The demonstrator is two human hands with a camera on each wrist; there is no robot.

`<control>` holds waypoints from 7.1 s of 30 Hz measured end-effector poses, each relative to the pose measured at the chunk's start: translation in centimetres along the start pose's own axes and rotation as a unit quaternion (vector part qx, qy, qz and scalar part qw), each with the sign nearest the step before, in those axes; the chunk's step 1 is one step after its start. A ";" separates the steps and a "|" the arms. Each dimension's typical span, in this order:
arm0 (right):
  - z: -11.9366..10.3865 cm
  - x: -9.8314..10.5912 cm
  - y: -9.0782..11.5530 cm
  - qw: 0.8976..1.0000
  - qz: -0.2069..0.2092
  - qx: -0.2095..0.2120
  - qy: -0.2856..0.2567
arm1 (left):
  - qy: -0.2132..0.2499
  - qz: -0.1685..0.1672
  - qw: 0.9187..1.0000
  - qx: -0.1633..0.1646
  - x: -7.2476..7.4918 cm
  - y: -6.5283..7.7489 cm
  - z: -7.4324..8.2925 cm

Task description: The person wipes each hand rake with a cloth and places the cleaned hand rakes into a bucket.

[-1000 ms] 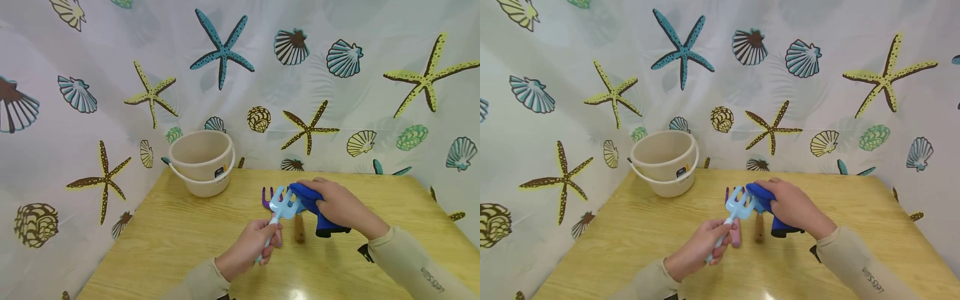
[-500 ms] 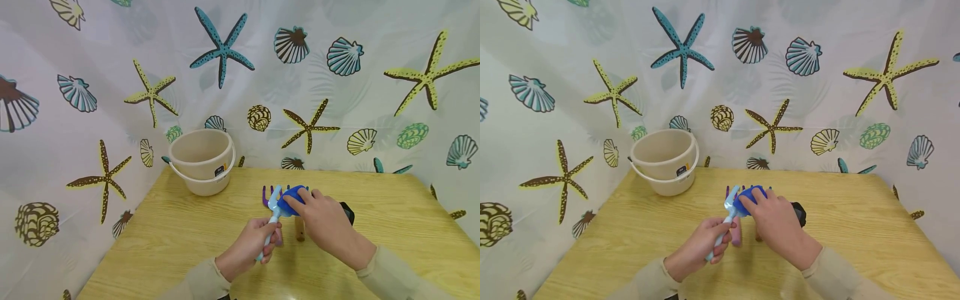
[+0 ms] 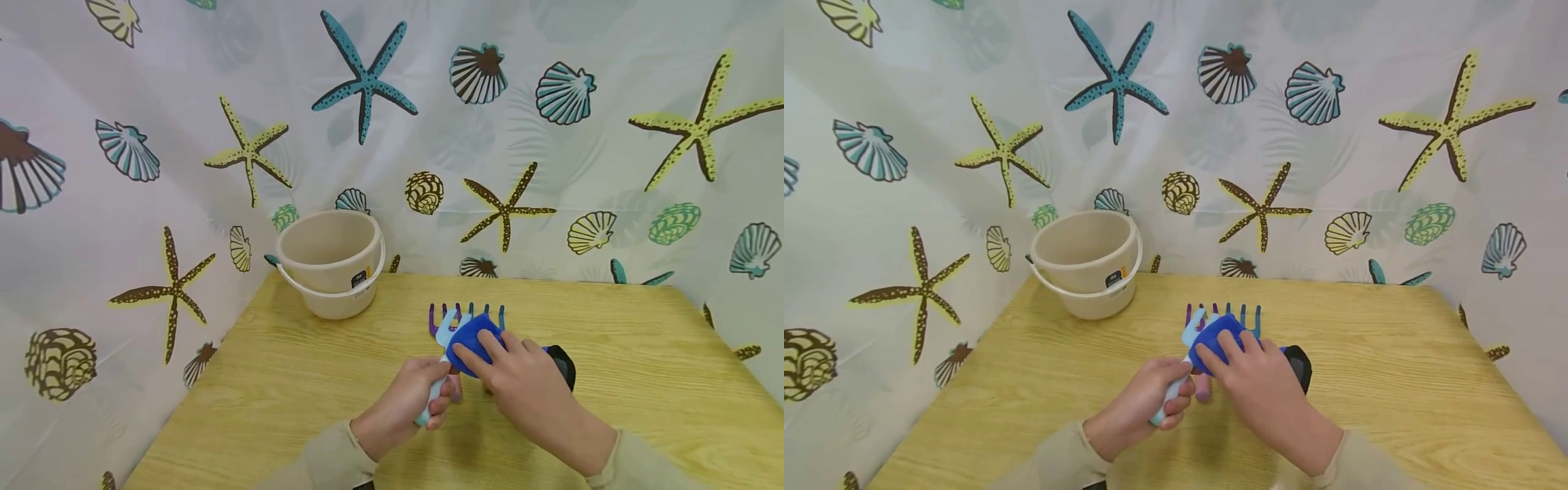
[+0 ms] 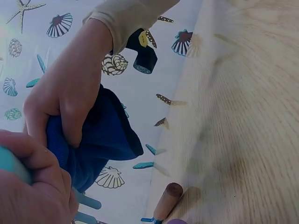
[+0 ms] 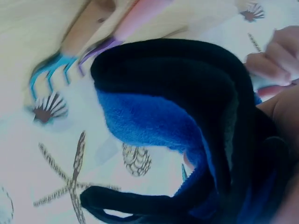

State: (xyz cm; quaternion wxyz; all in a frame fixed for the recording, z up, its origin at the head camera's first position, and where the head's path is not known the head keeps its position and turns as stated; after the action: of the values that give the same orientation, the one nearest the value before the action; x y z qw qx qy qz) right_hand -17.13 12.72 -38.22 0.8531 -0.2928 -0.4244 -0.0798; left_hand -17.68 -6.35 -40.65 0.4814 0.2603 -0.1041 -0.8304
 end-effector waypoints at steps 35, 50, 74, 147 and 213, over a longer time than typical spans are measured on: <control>1.9 -1.4 2.0 0.994 0.069 0.044 0.069 | 0.042 -0.053 0.997 0.025 -0.3 0.3 0.7; 1.4 0.2 -0.9 0.998 0.028 0.063 0.013 | -0.090 0.002 0.996 0.011 -1.5 0.4 0.5; 3.9 -0.6 -1.9 0.992 -0.009 0.119 0.046 | -0.112 0.030 0.993 0.013 -0.7 0.1 0.3; 8.7 -1.5 -0.1 0.891 -0.105 -0.167 -0.408 | -0.104 0.001 0.995 -0.013 -0.6 1.2 0.0; -0.4 -0.5 -1.0 0.999 0.030 -0.030 -0.031 | -0.036 0.026 0.999 -0.004 -0.3 0.5 0.5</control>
State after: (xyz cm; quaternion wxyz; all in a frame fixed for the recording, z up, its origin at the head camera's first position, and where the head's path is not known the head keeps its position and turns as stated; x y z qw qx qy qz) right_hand -17.54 11.63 -38.31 0.8321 -0.3334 -0.4394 -0.0582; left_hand -17.45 -6.39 -39.95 0.4997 0.2258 -0.1249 -0.8268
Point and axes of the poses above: each hand's wrist, its own y-axis away from the middle knuckle, its own x-axis out of the back of the hand, z = x × y, the point moved 1 cm from there along -y, towards the middle knuckle, and after that the axes turned 12 degrees about x, right-handed, at the moved point
